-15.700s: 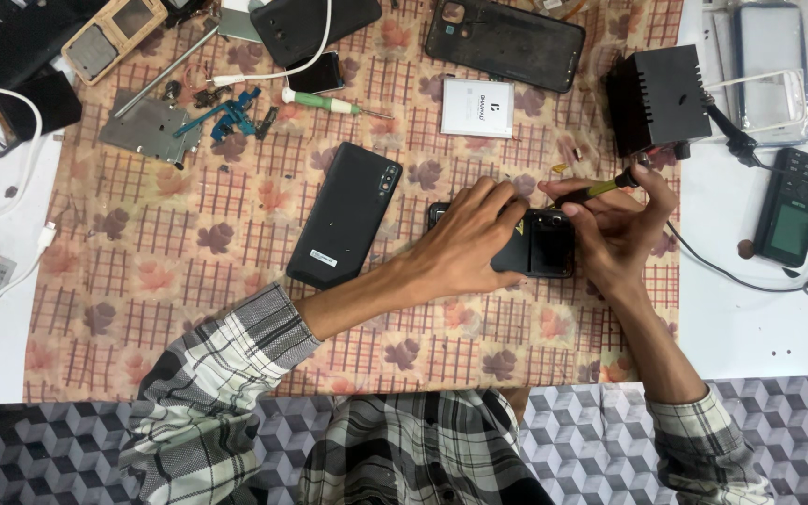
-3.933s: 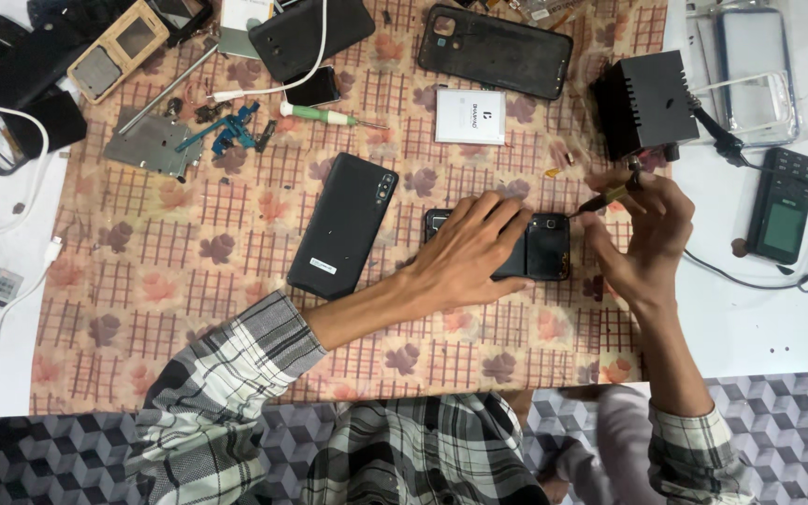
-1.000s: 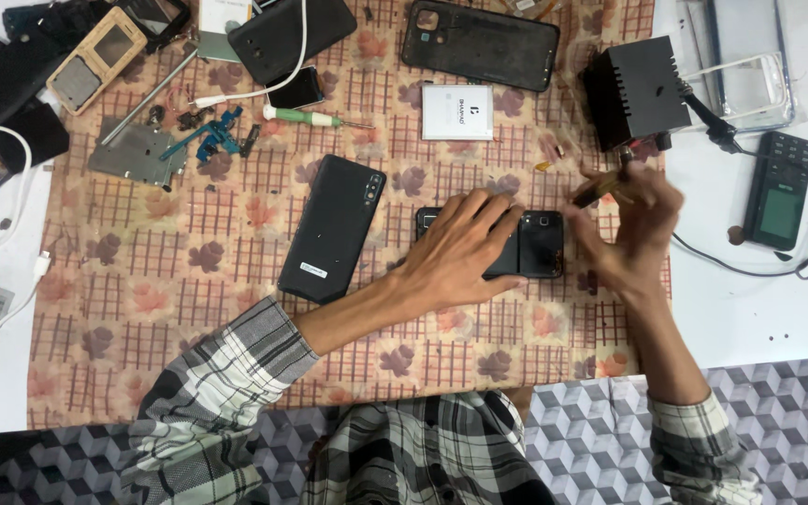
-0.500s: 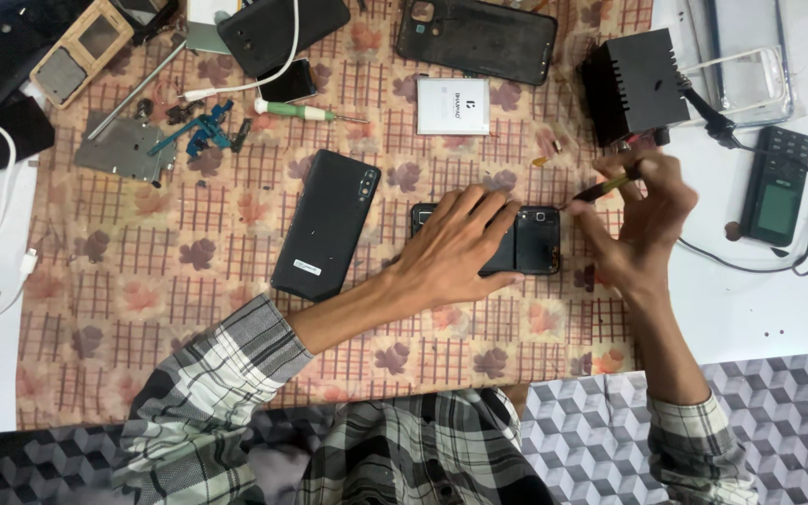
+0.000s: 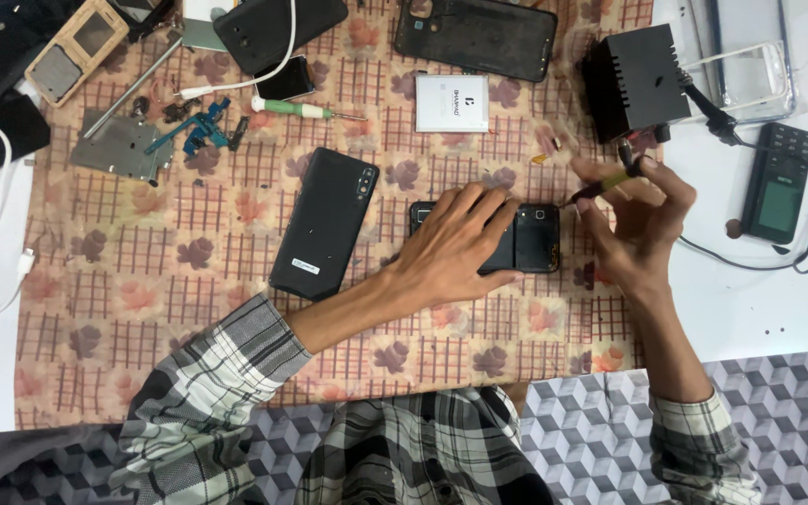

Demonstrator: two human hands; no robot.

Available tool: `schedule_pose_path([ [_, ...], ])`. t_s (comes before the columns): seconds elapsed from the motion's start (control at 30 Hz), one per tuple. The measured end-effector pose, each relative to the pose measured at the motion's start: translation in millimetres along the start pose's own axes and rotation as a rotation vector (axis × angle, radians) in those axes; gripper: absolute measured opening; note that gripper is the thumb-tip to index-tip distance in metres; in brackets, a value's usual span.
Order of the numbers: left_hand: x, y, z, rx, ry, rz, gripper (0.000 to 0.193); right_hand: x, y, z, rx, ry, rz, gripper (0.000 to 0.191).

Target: The person uses a screwdriver to remove screws from the back of a smartphone, then flips the device and continues unscrewing the camera module area. The person repeats this process on a second phone, removing screws from both the back and the camera module area.

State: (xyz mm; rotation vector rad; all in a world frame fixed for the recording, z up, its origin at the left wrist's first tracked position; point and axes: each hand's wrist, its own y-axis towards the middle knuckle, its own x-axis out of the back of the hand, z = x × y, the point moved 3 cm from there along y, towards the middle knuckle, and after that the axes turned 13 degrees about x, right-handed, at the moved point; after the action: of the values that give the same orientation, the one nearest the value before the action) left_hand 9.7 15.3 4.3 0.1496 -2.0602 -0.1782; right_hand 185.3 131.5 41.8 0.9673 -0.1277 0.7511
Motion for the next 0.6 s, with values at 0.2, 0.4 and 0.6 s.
schedule_pose_path([
  [0.2, -4.2, 0.2, 1.2, 0.006, 0.009, 0.017, 0.094, -4.5, -7.0, -10.8, 0.061, -0.146, -0.039, 0.08],
  [0.4, -1.5, 0.2, 0.5, 0.002, 0.01, 0.01, 0.094, 2.3, -15.0, -13.8, -0.057, 0.02, 0.021, 0.079],
  [0.6, 0.6, -1.3, 0.2, 0.002, -0.015, 0.011, 0.092, -3.0, -15.4, -14.2, -0.012, -0.05, 0.025, 0.078],
])
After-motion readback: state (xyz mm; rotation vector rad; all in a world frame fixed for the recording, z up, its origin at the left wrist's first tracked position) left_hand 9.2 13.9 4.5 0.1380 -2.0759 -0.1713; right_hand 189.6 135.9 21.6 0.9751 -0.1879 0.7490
